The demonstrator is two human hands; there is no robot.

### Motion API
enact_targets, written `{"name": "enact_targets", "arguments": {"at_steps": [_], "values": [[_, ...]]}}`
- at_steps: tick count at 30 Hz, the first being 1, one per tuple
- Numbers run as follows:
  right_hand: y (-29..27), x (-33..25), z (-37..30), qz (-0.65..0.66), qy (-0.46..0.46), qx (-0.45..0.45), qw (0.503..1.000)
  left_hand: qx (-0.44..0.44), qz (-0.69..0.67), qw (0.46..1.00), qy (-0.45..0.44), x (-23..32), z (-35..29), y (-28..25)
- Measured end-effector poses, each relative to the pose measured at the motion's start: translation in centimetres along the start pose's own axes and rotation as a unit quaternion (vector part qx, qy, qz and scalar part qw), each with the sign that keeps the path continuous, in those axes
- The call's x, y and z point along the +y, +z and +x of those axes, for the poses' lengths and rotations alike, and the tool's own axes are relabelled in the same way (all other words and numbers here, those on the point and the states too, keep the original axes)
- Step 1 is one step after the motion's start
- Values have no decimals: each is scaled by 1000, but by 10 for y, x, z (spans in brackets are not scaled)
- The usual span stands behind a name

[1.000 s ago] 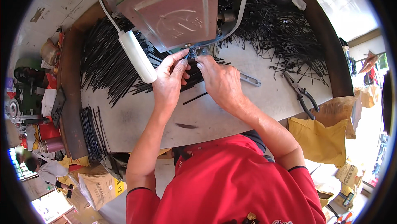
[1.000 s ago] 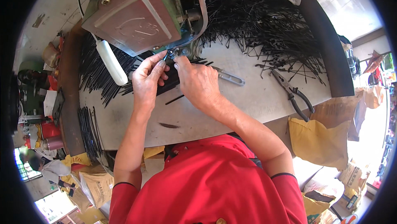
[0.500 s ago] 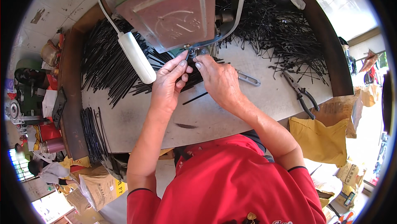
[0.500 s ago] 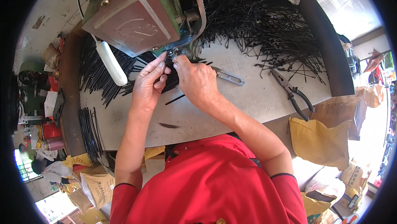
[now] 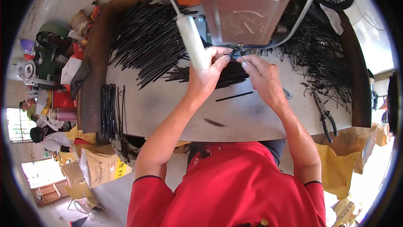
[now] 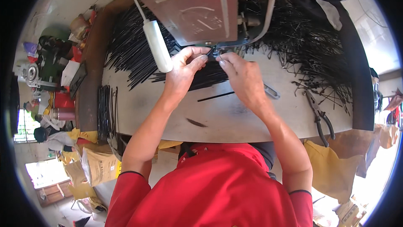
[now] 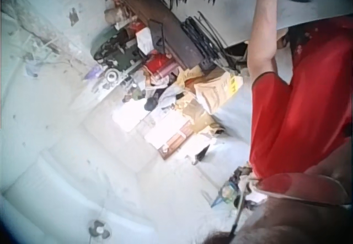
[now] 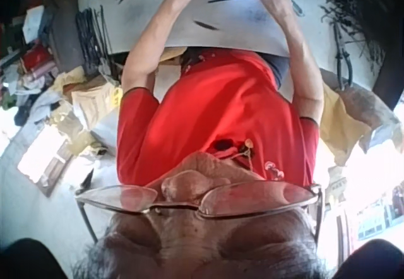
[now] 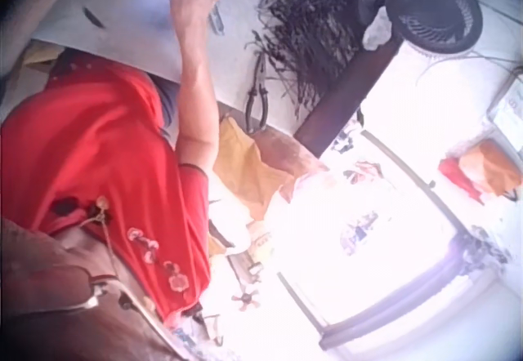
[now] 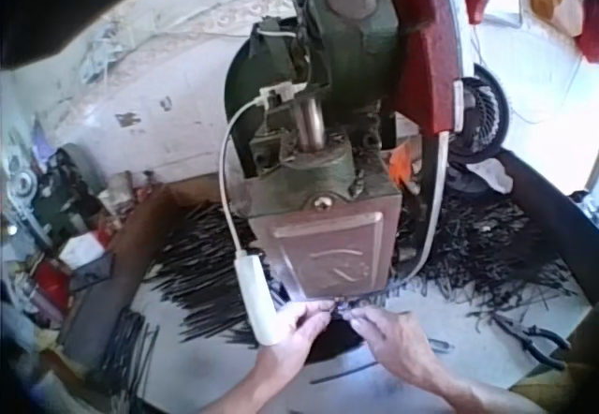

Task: The person repeatedly picks up thin black metal rods from a pile on a workbench. They insert each rod into a stationary bending machine, press a lever to bend the rod, and then remove the bent piece. The process is repeated continuously throughout the clip.

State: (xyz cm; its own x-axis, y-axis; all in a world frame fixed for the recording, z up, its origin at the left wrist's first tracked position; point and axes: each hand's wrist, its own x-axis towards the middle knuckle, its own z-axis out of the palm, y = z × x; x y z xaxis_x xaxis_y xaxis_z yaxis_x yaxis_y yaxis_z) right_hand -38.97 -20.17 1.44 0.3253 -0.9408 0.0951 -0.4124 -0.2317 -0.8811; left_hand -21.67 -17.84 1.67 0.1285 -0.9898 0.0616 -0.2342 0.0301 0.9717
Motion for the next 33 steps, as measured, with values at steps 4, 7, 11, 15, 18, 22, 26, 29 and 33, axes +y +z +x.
{"name": "enact_targets", "arguments": {"at_steps": [4,7,11,15,18,22,26,29,33], "values": [[-2,-9,-13,-97,-69,-22,993,-103,-205,959,-166,12,-6,-10],[-4,-21,-24,128,104,-41,985,-65,-293,934,-194,10,-16,-7],[22,-1,-47,635,193,59,746,-12,-313,936,-157,11,-35,9],[12,1,-51,583,179,109,785,38,-81,992,-87,11,-38,-10],[-16,-24,-57,293,121,51,947,218,408,869,177,-27,-9,-65],[-14,-37,-82,-110,-136,-62,983,188,548,802,145,-38,3,-86],[6,-24,-97,-152,-266,-81,949,158,596,777,128,-39,4,-83],[15,-2,-96,-130,-310,-76,939,222,552,780,194,-51,4,-83],[9,0,-71,-1,-102,-36,994,216,456,828,243,-44,5,-80]]}}
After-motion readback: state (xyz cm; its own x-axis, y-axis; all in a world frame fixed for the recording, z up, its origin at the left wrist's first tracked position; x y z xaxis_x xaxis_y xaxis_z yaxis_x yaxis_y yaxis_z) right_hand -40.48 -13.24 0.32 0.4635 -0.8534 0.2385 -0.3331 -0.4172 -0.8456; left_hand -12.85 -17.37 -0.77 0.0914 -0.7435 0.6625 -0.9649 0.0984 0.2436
